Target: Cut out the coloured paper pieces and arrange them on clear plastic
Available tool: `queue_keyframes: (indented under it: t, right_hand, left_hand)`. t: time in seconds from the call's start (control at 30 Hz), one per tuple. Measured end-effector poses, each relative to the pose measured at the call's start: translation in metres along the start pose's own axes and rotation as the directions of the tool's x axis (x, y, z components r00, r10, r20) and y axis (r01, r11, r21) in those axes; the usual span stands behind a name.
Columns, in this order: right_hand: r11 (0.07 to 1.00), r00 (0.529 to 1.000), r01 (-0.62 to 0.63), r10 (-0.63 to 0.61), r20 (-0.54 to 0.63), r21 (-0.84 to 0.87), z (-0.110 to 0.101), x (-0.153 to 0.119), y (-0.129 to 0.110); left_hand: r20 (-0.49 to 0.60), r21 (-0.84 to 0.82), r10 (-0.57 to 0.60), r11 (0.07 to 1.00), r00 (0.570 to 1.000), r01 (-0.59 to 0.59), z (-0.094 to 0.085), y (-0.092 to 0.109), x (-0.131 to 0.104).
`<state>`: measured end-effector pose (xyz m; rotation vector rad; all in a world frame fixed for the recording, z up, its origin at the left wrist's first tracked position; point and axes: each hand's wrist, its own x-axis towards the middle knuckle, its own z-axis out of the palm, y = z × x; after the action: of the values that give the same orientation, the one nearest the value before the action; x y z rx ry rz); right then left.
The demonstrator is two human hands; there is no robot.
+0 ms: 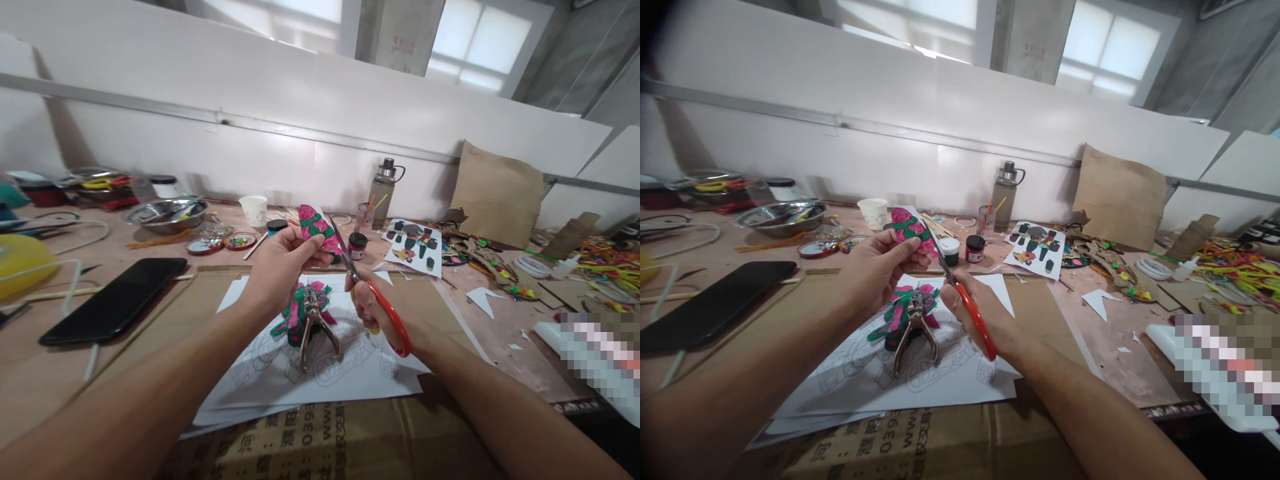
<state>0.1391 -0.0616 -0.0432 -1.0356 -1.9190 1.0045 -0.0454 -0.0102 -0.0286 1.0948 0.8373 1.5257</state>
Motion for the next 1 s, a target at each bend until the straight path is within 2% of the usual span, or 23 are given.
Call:
queue_keyframes:
  t: [0.17, 0.3, 0.4, 0.5, 0.7, 0.9, 1.0]
  right_hand:
    - [0.999, 0.998, 0.023, -0.022, 0.055, -0.029, -0.002, 0.002, 0.008]
    - [0.998, 0.997, 0.019, -0.015, 0.071, -0.059, -0.004, 0.0, 0.0]
    - [0.992, 0.996, -0.031, 0.041, 0.076, -0.124, -0.006, -0.002, -0.012]
    - [0.995, 0.996, -0.038, 0.045, 0.078, -0.097, -0.006, -0.003, -0.017]
    - [0.989, 0.996, -0.014, 0.027, 0.084, -0.146, -0.006, -0.002, -0.009]
    - [0.997, 0.995, -0.027, 0.035, 0.097, -0.079, -0.006, -0.001, -0.005]
    - [0.994, 0.996, -0.039, 0.047, 0.081, -0.098, -0.006, -0.001, -0.007]
  left_hand:
    - [-0.008, 0.159, 0.041, 0.986, 0.999, -0.039, -0.003, 0.008, -0.001]
    - [0.0, 0.243, 0.068, 0.968, 0.998, -0.066, -0.005, 0.011, -0.002]
    - [0.038, 0.235, 0.081, 0.968, 0.996, -0.088, -0.008, 0.009, 0.0]
    - [0.062, 0.218, 0.083, 0.971, 0.995, -0.095, -0.009, 0.009, 0.001]
    - [0.06, 0.256, 0.047, 0.965, 0.997, -0.061, -0.005, 0.015, -0.002]
    - [0.086, 0.174, 0.043, 0.983, 0.995, -0.057, -0.009, 0.009, 0.002]
    - [0.087, 0.164, 0.035, 0.985, 0.996, -0.049, -0.01, 0.008, 0.002]
